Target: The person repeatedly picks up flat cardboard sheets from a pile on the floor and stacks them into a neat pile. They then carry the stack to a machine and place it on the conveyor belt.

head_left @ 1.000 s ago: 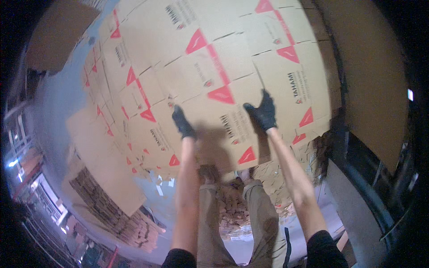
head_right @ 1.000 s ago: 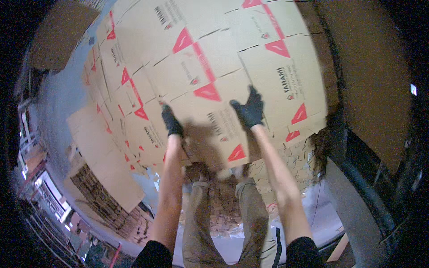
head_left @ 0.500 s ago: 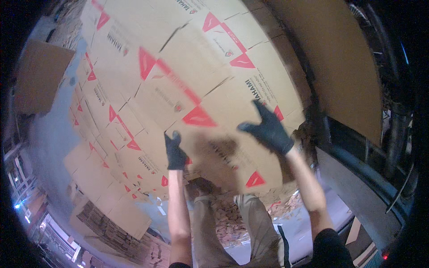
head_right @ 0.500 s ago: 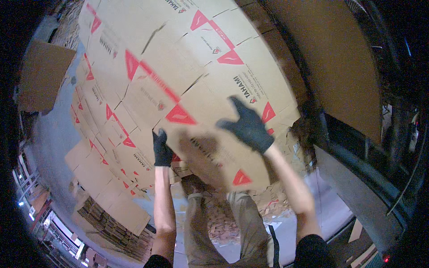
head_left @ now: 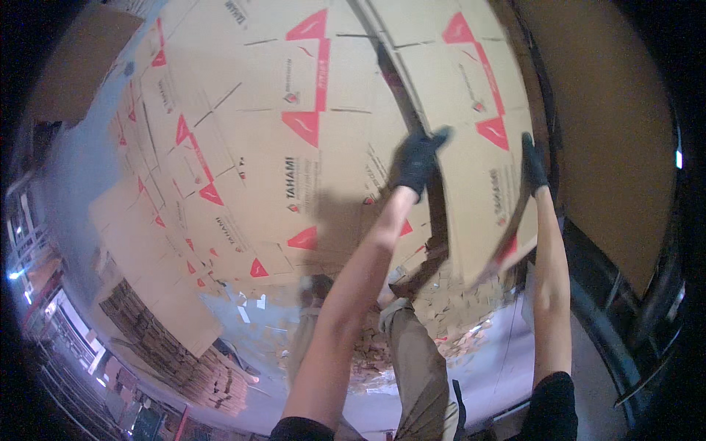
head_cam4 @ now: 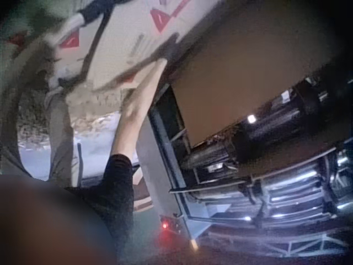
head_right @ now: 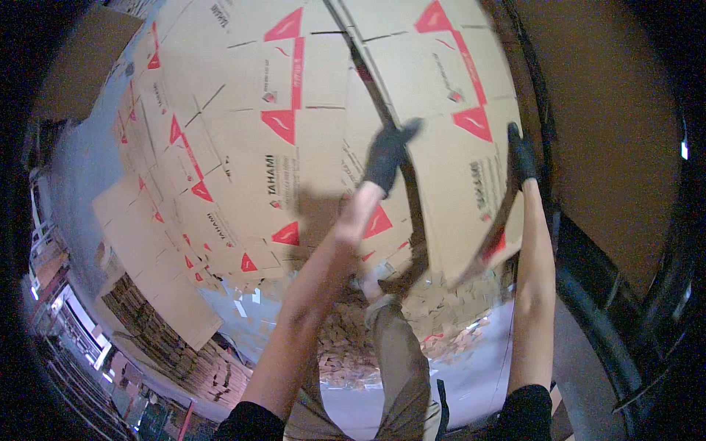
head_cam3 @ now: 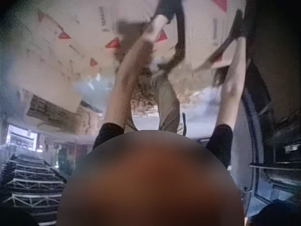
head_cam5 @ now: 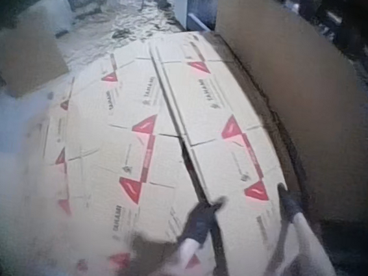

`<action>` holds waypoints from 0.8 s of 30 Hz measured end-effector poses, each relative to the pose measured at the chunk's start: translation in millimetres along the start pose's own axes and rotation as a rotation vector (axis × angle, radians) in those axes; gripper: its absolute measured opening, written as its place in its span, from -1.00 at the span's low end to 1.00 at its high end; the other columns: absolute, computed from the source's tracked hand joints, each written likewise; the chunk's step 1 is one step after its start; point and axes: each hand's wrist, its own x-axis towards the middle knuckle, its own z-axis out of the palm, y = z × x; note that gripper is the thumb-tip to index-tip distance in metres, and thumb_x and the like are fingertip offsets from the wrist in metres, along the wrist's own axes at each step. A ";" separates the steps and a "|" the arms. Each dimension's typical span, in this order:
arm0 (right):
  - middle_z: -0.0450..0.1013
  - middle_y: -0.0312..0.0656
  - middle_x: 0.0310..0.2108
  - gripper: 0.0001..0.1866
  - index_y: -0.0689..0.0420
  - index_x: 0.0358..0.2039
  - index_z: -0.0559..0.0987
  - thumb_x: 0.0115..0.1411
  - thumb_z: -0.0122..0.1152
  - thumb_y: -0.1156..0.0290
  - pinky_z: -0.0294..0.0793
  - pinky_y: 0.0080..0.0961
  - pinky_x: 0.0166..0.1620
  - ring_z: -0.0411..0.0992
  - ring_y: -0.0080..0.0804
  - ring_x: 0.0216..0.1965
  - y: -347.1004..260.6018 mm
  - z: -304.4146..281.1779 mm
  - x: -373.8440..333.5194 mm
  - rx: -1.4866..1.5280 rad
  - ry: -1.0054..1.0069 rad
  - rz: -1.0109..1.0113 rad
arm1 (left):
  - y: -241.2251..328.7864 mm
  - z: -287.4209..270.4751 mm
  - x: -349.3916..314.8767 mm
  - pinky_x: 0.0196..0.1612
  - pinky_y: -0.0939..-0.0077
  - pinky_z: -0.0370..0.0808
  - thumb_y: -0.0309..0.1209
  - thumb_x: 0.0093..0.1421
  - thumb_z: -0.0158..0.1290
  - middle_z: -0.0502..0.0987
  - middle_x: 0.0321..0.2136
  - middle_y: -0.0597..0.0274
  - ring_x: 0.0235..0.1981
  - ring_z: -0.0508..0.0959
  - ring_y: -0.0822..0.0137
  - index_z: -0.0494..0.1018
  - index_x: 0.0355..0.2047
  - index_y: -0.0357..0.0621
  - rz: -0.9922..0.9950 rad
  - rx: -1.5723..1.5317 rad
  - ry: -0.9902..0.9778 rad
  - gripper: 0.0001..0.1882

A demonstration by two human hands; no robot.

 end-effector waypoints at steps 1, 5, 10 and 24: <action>0.17 0.08 0.13 -0.30 0.35 0.09 0.25 0.19 -0.11 -0.04 0.03 -0.45 0.19 0.11 -0.24 0.19 1.8 -4.8 -2.1 -0.010 0.082 -0.026 | 10.5 14.6 -4.2 -0.28 0.41 0.43 -0.21 -0.03 0.19 0.53 -0.44 0.19 -0.41 0.51 0.29 0.45 -0.22 -0.22 0.021 0.034 -0.060 -0.58; 0.06 -0.14 0.21 -0.48 0.23 0.17 0.15 0.32 -0.34 0.17 -0.03 -0.51 0.22 0.01 -0.37 0.22 -7.8 -29.6 -22.5 -0.022 -0.217 -0.104 | 49.6 55.8 -38.0 -0.36 0.43 0.45 -0.29 -0.03 0.14 0.57 -0.49 0.07 -0.47 0.56 0.30 0.52 -0.32 -0.24 0.302 0.420 0.065 -0.70; 0.18 -0.22 0.14 -0.44 0.18 0.17 0.18 0.29 -0.28 0.06 0.12 -0.50 0.16 0.18 -0.38 0.11 -55.7 -35.6 -85.7 0.757 -0.459 0.317 | 111.3 35.8 -63.1 -0.37 0.24 0.44 -0.33 -0.04 0.07 0.51 -0.50 -0.08 -0.45 0.53 0.08 0.50 -0.42 -0.27 0.429 0.640 -0.018 -0.76; 0.22 -0.18 0.12 -0.43 0.18 0.16 0.18 0.29 -0.27 0.05 0.14 -0.48 0.16 0.22 -0.40 0.08 -130.7 40.0 -255.0 1.161 -0.230 0.319 | 218.9 30.4 -165.8 0.24 0.38 -0.05 -0.47 -0.10 -0.02 0.02 0.17 -0.22 0.23 0.00 0.01 -0.12 0.20 -0.35 0.538 0.417 -0.183 -0.16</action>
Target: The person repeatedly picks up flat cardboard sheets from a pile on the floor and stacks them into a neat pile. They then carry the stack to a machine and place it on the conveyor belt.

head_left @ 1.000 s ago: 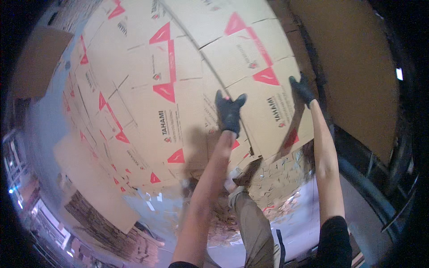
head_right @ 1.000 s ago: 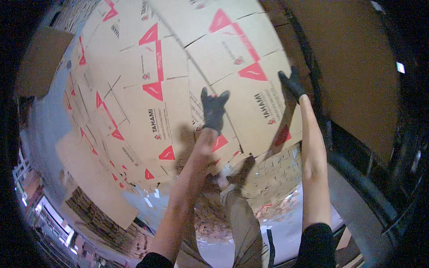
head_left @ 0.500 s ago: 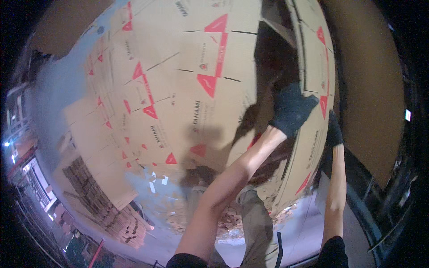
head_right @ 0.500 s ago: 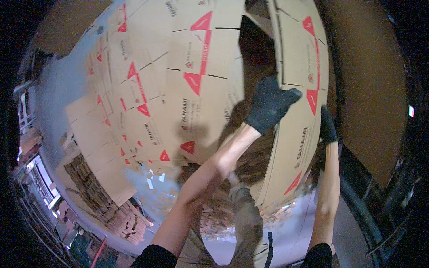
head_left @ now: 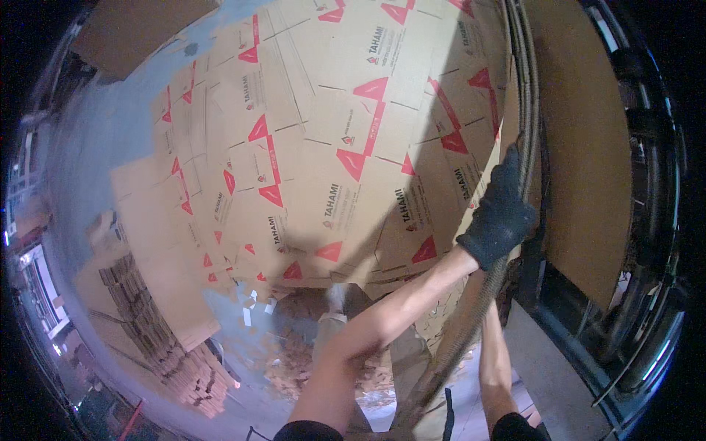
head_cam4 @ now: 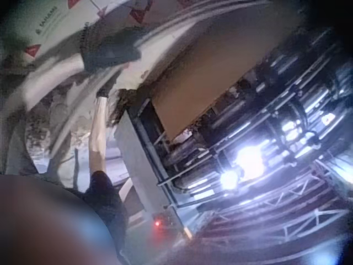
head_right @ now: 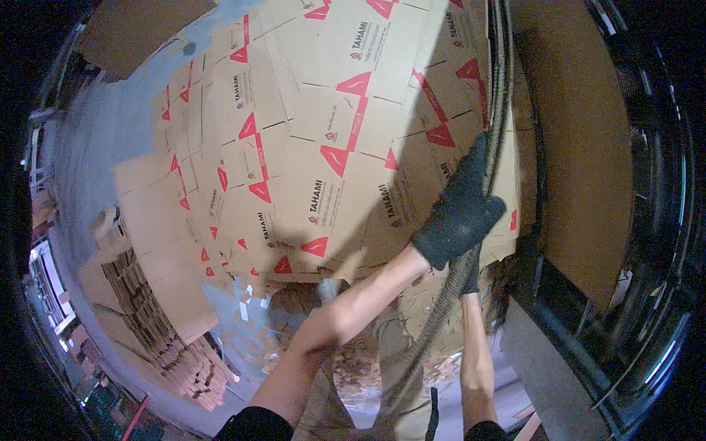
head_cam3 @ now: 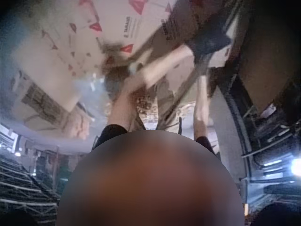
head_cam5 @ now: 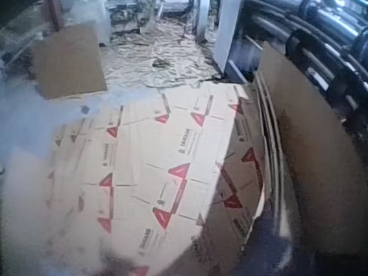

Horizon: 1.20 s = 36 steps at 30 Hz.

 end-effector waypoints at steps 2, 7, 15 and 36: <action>0.22 -0.18 0.11 -0.43 0.19 0.16 0.18 0.29 -0.27 0.05 0.14 -0.47 0.16 0.22 -0.40 0.08 28.0 9.2 1.9 -0.071 -0.014 -0.014 | -9.4 -32.2 0.4 0.27 0.46 -0.16 -0.51 -0.10 -0.05 -0.01 0.22 -0.07 0.27 -0.07 0.12 -0.12 0.22 -0.29 -0.037 -0.185 -0.053 -0.16; 0.02 0.02 0.22 -0.35 0.39 0.17 0.06 0.26 -0.15 0.13 -0.12 -0.45 0.25 -0.07 -0.27 0.26 118.3 82.7 9.1 -0.768 -0.042 -0.081 | -89.5 -209.0 -33.8 -0.07 0.54 0.35 -0.51 -0.09 0.08 0.31 0.02 0.15 -0.10 0.37 0.41 -0.06 0.24 -0.17 -0.314 -0.100 0.080 -0.13; 0.08 0.19 0.15 -0.03 0.42 0.16 0.04 -0.03 0.24 -0.02 0.02 -0.39 0.20 0.04 -0.12 0.21 192.3 154.1 24.1 -0.697 0.039 -0.087 | -290.9 -342.4 -71.1 0.02 0.49 0.30 -0.34 0.03 0.12 0.29 0.02 0.05 -0.04 0.36 0.34 -0.03 0.19 -0.27 -0.544 0.049 0.313 -0.21; 0.30 0.14 -0.01 -0.23 0.26 0.05 0.29 0.06 -0.04 -0.18 0.23 -0.25 0.06 0.29 0.03 0.00 -62.3 39.4 218.8 -1.537 0.112 -0.757 | -338.7 -191.3 -89.8 0.17 0.17 0.07 0.01 0.02 0.09 0.23 0.02 -0.33 0.11 0.16 -0.11 0.15 0.07 -0.48 -0.451 0.806 0.962 -0.17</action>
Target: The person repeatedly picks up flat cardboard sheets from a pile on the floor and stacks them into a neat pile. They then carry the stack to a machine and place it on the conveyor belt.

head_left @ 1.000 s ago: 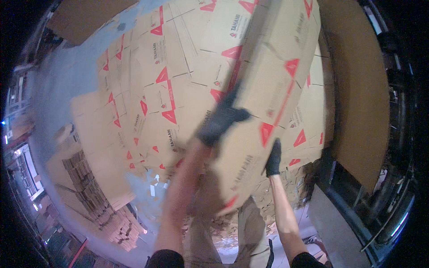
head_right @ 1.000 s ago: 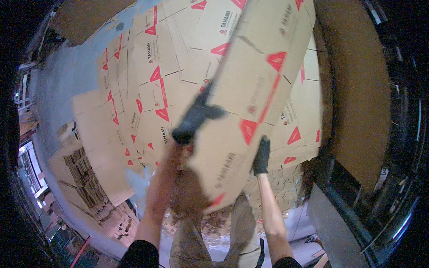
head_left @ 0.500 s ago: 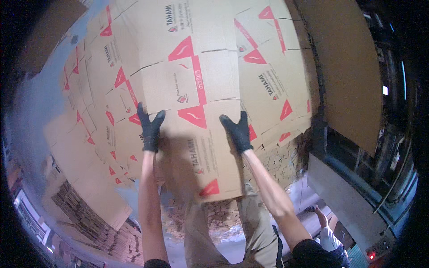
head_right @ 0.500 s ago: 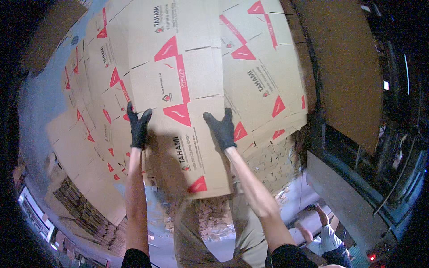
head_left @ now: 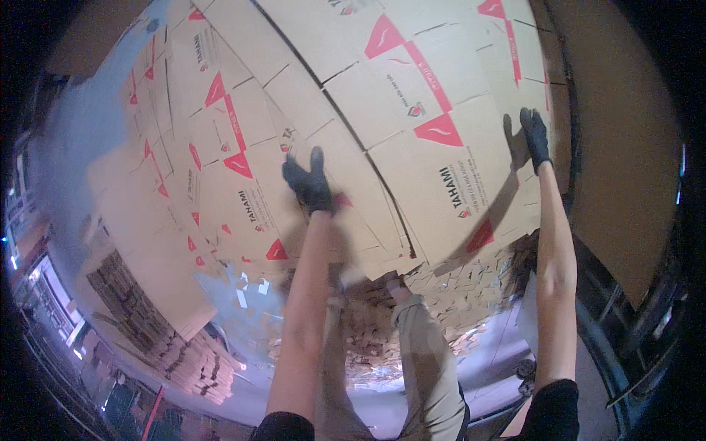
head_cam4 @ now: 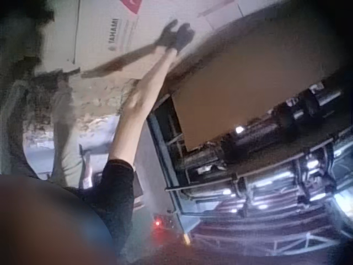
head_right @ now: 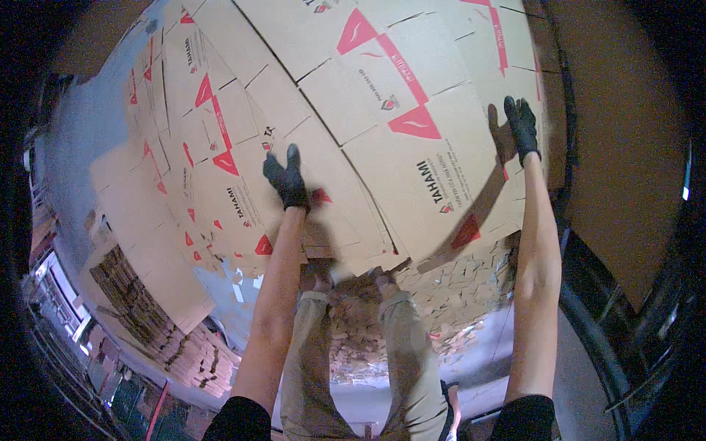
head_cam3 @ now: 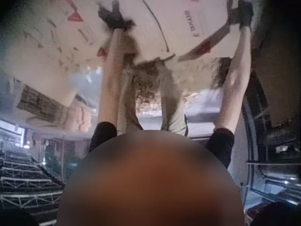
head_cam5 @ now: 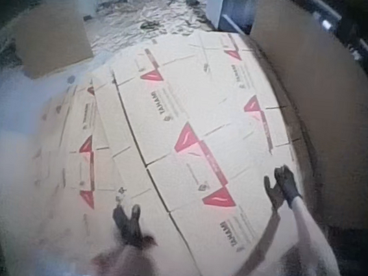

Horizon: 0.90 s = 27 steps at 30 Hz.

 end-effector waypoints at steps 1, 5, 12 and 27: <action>0.32 0.13 -0.03 -0.23 0.25 0.03 0.30 0.06 -0.05 -0.20 0.26 -0.22 0.03 0.30 0.05 -0.03 4.8 6.2 -8.3 -0.022 -0.081 0.146 | -4.2 2.3 0.8 0.08 0.17 0.19 0.01 0.01 0.10 0.30 -0.04 -0.32 0.04 0.27 -0.11 0.22 0.01 -0.48 -0.007 -0.002 -0.048 -0.21; 0.33 0.22 -0.08 -0.22 0.24 0.04 0.28 0.02 0.06 -0.17 0.28 -0.18 0.00 0.32 0.04 -0.04 7.7 21.4 -70.6 -0.201 -0.118 0.174 | -10.6 6.1 6.8 0.02 0.23 0.25 -0.02 0.01 0.12 0.35 -0.07 -0.23 -0.01 0.33 0.01 0.29 -0.04 -0.40 -0.067 -0.212 -0.063 -0.30; 0.46 0.01 -0.23 -0.51 0.28 -0.18 0.48 0.07 0.13 0.10 0.32 -0.40 -0.09 0.42 -0.21 -0.18 -25.0 -17.5 -66.3 0.307 -0.337 0.135 | -26.3 -56.0 43.4 0.03 0.48 0.26 -0.08 0.12 -0.01 0.40 -0.07 0.27 -0.05 0.36 0.37 0.26 0.06 -0.15 -0.412 -0.656 -0.740 -0.43; 0.42 0.04 -0.12 -0.56 0.26 -0.09 0.43 0.17 0.05 0.17 0.31 -0.37 -0.02 0.39 -0.12 -0.08 -93.7 -240.9 -98.2 -0.424 0.049 -0.020 | -77.9 -42.9 16.6 -0.09 0.36 0.42 -0.15 0.19 -0.08 0.49 -0.20 0.15 -0.20 0.50 0.28 0.38 -0.11 -0.19 -0.765 -1.167 -1.069 -0.60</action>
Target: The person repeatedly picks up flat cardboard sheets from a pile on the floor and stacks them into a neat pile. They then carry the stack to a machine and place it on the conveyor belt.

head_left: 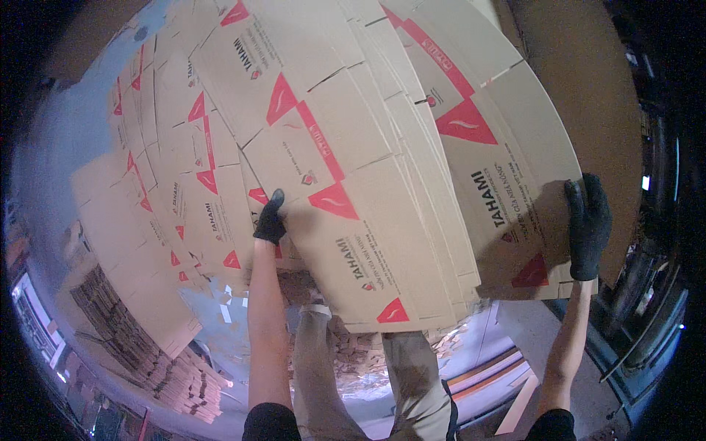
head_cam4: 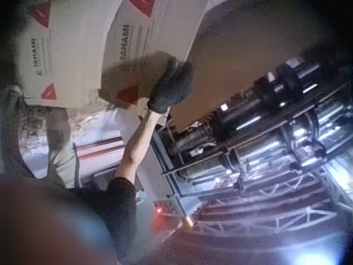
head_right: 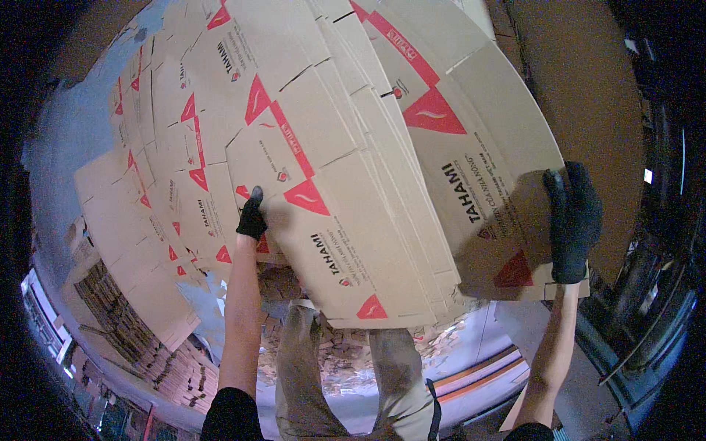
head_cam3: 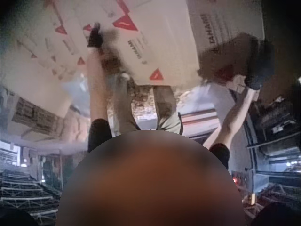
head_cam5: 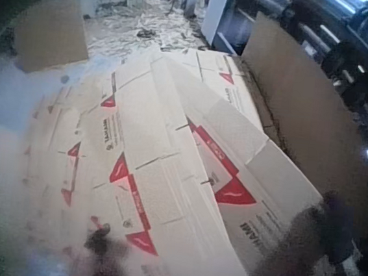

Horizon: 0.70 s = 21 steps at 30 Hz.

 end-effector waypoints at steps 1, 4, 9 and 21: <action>0.42 0.03 -0.12 -0.57 0.26 -0.09 0.44 0.17 0.04 0.18 0.31 -0.37 -0.02 0.39 -0.13 -0.08 6.4 -4.6 -0.3 0.015 -0.010 0.010 | 0.4 -1.3 -4.6 -0.08 0.35 0.42 -0.16 0.18 -0.07 0.49 -0.20 0.15 -0.20 0.50 0.27 0.38 -0.11 -0.20 0.007 0.000 -0.014 -0.60; 0.44 0.00 -0.17 -0.64 0.25 -0.14 0.46 0.18 0.05 0.23 0.34 -0.42 -0.08 0.40 -0.18 -0.12 24.5 -19.6 -2.2 -0.145 0.068 0.058 | 3.1 -2.7 -14.8 -0.07 0.34 0.41 -0.23 0.15 -0.05 0.49 -0.18 0.14 -0.19 0.49 0.25 0.37 -0.09 -0.22 0.017 -0.019 -0.027 -0.61; 0.36 -0.04 -0.05 -0.68 0.23 -0.07 0.44 0.21 0.00 0.35 0.30 -0.44 0.03 0.33 -0.26 -0.04 91.4 -97.7 -38.2 0.003 0.246 0.010 | -2.1 0.4 -5.3 -0.05 0.38 0.40 -0.30 0.11 0.00 0.47 -0.15 0.14 -0.16 0.48 0.25 0.36 -0.07 -0.23 0.013 -0.005 0.055 -0.60; 0.27 -0.07 0.05 -0.49 0.32 0.05 0.29 0.18 0.06 0.27 0.15 -0.50 0.12 0.24 -0.35 0.04 48.0 104.7 -40.3 0.596 -0.116 0.285 | -13.0 8.0 1.6 0.01 0.40 0.35 -0.26 0.23 -0.09 0.43 -0.10 0.11 -0.11 0.45 0.28 0.26 0.02 -0.27 -0.032 -0.168 -0.209 -0.57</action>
